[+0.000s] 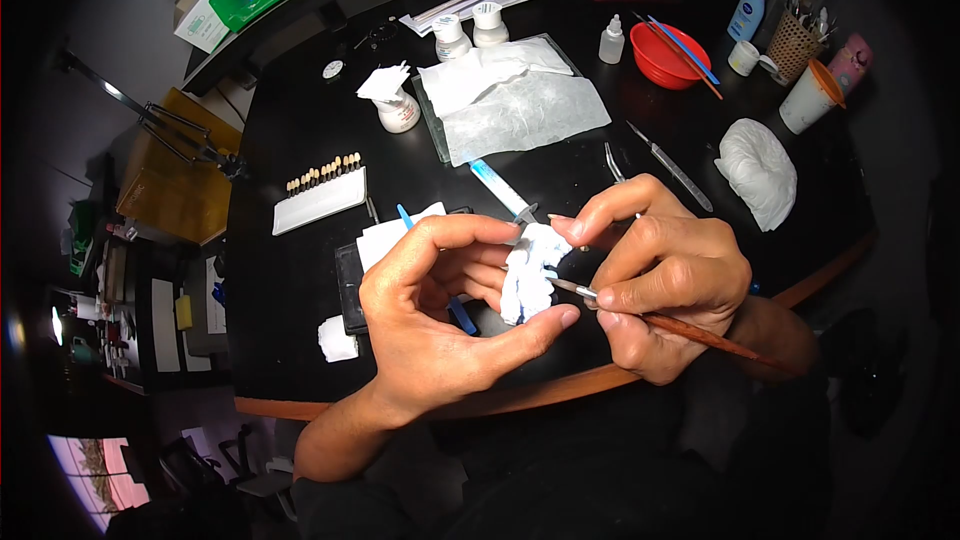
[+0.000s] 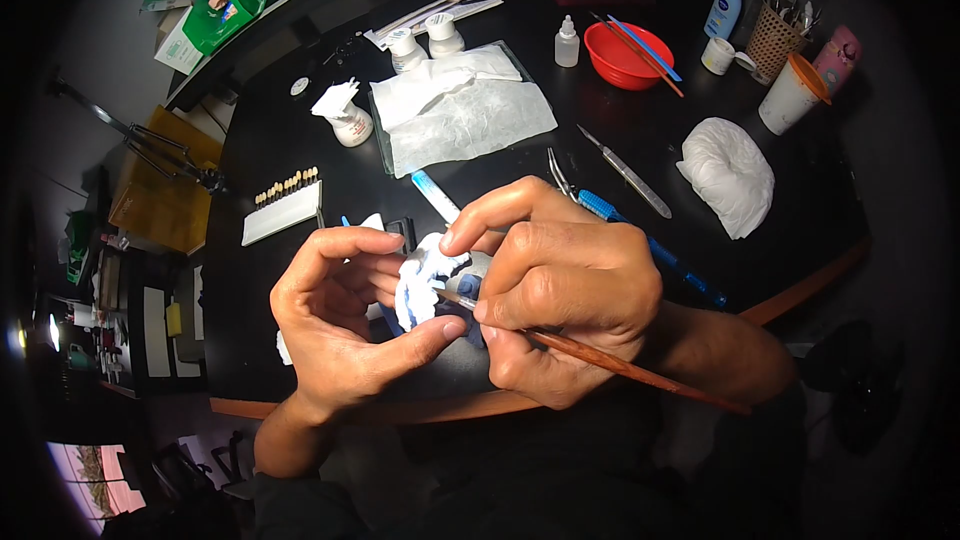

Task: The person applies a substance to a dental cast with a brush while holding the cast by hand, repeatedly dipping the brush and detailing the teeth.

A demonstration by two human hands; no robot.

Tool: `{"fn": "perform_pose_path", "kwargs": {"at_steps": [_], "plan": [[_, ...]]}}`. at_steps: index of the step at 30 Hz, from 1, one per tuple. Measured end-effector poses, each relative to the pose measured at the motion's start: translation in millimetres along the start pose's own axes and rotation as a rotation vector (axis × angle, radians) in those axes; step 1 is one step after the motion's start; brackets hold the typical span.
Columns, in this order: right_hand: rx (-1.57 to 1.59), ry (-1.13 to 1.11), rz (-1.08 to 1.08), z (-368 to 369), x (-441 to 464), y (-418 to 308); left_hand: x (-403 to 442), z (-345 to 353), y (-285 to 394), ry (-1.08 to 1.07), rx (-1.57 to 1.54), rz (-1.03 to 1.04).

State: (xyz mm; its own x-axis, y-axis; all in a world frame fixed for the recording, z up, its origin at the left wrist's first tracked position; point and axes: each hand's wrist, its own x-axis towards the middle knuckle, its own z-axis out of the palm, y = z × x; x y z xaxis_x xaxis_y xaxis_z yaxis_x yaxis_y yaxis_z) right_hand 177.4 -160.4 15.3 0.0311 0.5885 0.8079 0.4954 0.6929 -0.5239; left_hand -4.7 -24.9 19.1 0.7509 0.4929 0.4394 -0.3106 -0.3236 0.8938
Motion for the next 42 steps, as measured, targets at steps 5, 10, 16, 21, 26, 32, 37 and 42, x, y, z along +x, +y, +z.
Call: {"fn": "perform_pose_path", "kwargs": {"at_steps": [5,10,16,21,26,32,37,42], "plan": [[0.022,-0.007,0.021,-2.0,-0.5,0.1,0.3,-0.5,-0.7,0.003,0.009,0.013],[0.081,0.016,0.038,-1.2,-0.7,2.0,0.1,-0.3,-0.7,0.008,0.010,0.008],[0.121,0.045,0.060,-1.5,-3.4,5.7,0.0,0.1,-0.5,0.019,0.016,0.010],[0.130,0.025,0.091,-3.4,-3.3,6.3,0.1,-0.8,-1.2,0.022,0.035,0.028],[0.152,0.028,0.107,-4.8,-5.8,10.5,0.1,-0.6,-0.8,0.024,0.016,0.028],[0.168,0.068,0.116,-3.8,-5.9,11.1,0.5,-0.7,-0.6,0.023,0.016,0.032],[0.141,0.140,0.100,0.9,-3.3,10.5,0.6,0.5,-0.8,0.025,-0.001,0.033],[0.113,0.118,0.080,-1.3,0.0,7.3,-0.7,0.0,-2.9,0.017,-0.007,0.048]]}}
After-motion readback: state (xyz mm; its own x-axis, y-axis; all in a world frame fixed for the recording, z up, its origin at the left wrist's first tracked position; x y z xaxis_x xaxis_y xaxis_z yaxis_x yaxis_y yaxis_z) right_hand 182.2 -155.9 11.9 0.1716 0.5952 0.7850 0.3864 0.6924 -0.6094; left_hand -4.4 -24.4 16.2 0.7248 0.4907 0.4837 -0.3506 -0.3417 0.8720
